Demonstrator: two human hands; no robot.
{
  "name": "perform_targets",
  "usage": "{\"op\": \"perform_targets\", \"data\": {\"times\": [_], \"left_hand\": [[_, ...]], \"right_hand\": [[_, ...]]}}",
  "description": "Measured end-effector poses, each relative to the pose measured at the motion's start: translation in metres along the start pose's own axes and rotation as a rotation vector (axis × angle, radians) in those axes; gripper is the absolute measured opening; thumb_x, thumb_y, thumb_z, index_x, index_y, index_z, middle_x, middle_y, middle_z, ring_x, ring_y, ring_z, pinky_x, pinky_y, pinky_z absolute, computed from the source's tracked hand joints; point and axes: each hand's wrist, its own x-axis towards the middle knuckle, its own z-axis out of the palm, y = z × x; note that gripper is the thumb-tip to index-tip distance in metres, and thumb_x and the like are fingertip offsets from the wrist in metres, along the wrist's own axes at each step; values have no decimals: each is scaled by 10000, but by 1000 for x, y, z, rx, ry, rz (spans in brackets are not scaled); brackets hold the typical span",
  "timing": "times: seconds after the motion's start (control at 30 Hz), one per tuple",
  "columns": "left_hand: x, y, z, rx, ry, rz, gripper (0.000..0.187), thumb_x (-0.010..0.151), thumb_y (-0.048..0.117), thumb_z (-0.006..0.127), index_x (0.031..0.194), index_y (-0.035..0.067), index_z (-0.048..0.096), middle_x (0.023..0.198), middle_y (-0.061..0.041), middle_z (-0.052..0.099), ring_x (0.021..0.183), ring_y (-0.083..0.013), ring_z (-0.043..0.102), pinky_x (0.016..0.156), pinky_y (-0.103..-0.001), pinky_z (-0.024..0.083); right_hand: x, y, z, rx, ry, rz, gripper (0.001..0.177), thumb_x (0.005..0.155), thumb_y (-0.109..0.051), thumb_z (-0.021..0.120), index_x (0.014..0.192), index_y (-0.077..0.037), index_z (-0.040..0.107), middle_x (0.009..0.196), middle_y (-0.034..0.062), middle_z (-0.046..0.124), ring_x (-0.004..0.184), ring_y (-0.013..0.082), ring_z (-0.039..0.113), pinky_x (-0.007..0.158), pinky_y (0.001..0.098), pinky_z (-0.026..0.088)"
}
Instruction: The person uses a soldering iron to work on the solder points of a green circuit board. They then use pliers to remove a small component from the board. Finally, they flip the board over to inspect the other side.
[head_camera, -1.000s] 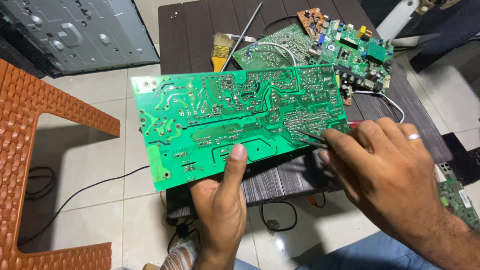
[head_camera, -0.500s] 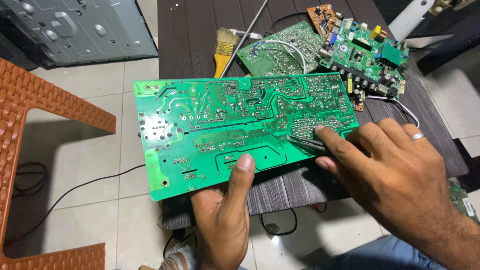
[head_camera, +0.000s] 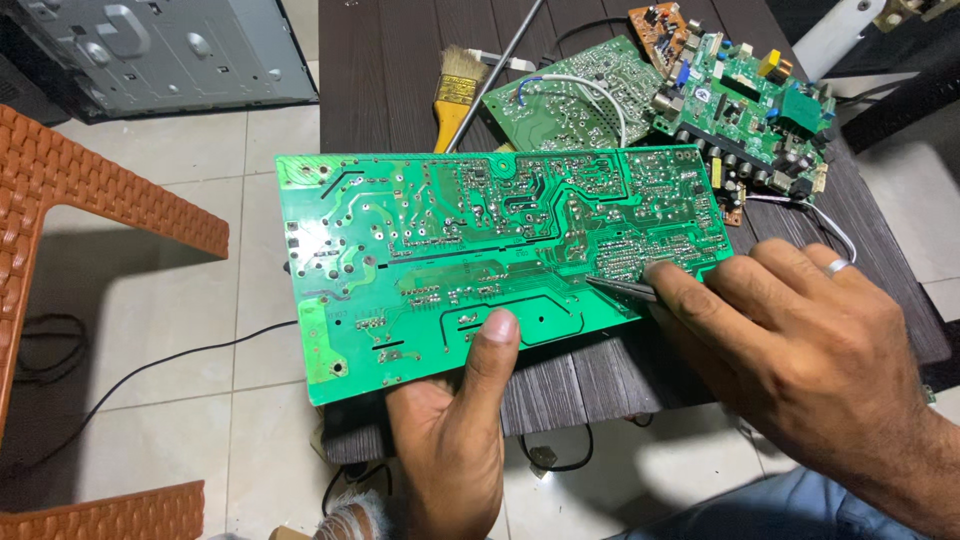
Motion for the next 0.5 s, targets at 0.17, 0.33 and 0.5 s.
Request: {"op": "perform_targets", "data": {"times": [0.17, 0.33, 0.5], "left_hand": [[1, -1, 0, -20, -13, 13, 746, 958, 137, 646, 1589, 55, 257, 1584, -144, 442, 1455, -285, 471, 1265, -462, 340], [2, -5, 0, -6, 27, 15, 661, 940, 143, 666, 1526, 25, 383, 1526, -133, 512, 1404, -263, 519, 1248, -443, 368], [5, -4, 2, -89, 35, -11, 696, 926, 125, 666, 1542, 19, 360, 1530, -145, 504, 1411, -281, 507, 1238, -454, 366]], "right_hand": [[3, 1, 3, 113, 58, 7, 179, 1030, -207, 675, 1138, -68, 704, 752, 44, 541, 616, 253, 494, 554, 405, 405], [-1, 8, 13, 135, 105, -27, 177, 1011, -232, 704, 1132, -103, 716, 766, 26, 561, 650, 239, 543, 580, 383, 433], [-2, 6, 15, 410, 162, 39, 201, 965, -124, 698, 1112, 12, 700, 757, 87, 576, 627, 251, 525, 613, 377, 440]]}}
